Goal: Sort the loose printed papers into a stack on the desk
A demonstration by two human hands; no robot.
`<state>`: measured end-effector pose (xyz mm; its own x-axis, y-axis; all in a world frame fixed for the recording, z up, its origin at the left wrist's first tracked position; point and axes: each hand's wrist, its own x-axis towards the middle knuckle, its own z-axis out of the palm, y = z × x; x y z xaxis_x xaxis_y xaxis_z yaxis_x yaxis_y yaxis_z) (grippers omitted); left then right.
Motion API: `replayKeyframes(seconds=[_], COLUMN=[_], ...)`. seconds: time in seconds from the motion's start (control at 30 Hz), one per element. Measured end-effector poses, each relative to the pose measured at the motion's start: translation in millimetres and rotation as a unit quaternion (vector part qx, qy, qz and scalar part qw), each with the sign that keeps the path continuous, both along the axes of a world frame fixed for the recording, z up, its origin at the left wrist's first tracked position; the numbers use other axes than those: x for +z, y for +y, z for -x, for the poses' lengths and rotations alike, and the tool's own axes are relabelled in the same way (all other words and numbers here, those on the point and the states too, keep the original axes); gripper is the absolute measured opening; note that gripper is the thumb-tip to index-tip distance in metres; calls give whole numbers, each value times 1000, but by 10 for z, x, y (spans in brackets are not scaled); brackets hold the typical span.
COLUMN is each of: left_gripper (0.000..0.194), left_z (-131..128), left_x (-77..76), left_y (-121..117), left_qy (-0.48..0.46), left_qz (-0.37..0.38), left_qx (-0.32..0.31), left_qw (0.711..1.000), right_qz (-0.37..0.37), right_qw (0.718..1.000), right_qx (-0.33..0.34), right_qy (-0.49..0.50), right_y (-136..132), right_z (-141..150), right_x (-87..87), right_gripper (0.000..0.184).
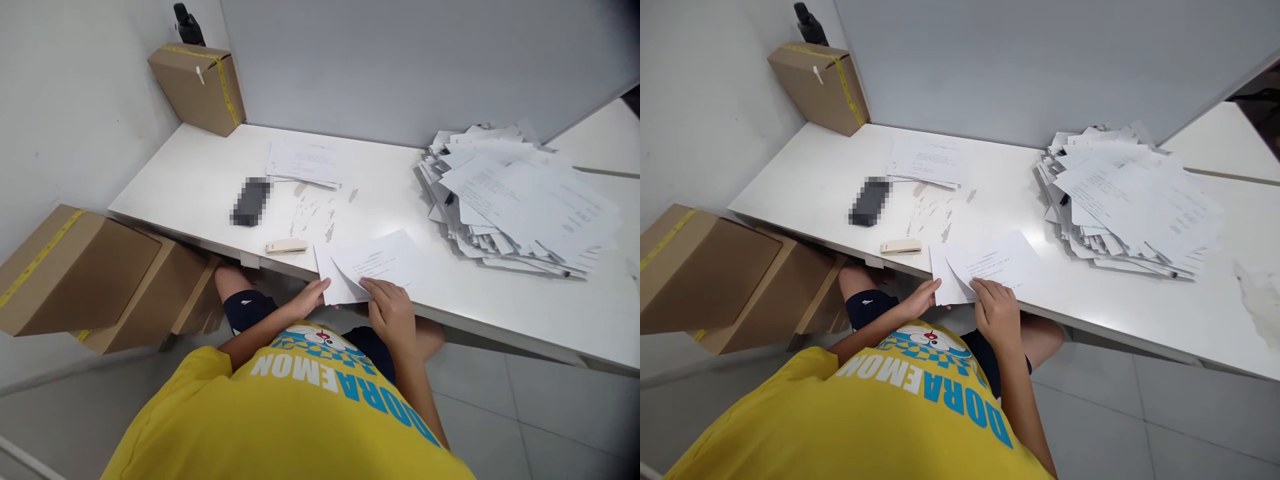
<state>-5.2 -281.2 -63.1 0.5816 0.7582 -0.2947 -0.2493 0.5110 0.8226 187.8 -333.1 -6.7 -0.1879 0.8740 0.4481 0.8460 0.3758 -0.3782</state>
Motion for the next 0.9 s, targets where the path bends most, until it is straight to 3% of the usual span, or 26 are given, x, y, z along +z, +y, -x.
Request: replayKeyframes(seconds=[0.17,0.27,0.37,0.43,0.5,0.57,0.63,0.7,0.77,0.9], left_gripper=[73,73,68,62,55,48,44,40,39,44], left_z=[-36,-26,-22,-24,-21,-7,6,-1,-42,-169], left_x=[195,223,203,191,206,261,348,443,522,625], left_y=[-86,-93,-64,-42,-30,-29,-28,-10,42,235], left_qy=[-27,-11,44,95,141,182,220,239,242,289], left_qz=[80,85,55,6,-60,-129,-194,-248,-281,-276], left_qx=[68,83,88,84,64,28,-9,-29,-18,4], left_qw=[994,993,994,992,986,974,956,938,928,917], right_qz=[39,44,44,25,-7,-23,-5,26,43,55], right_qw=[999,997,991,990,986,964,937,926,929,931], right_qx=[22,52,72,26,-84,-219,-308,-327,-304,-279], right_qy=[-12,37,107,134,146,150,164,187,205,227], right_y=[-22,-88,-127,-110,-62,-6,34,48,45,34], right_z=[270,341,236,88,-96,-284,-436,-517,-515,-388], right_x=[-30,-38,-37,-69,-141,-241,-337,-403,-430,-411], right_gripper=[37,46,40,34,34,47,66,74,73,70])
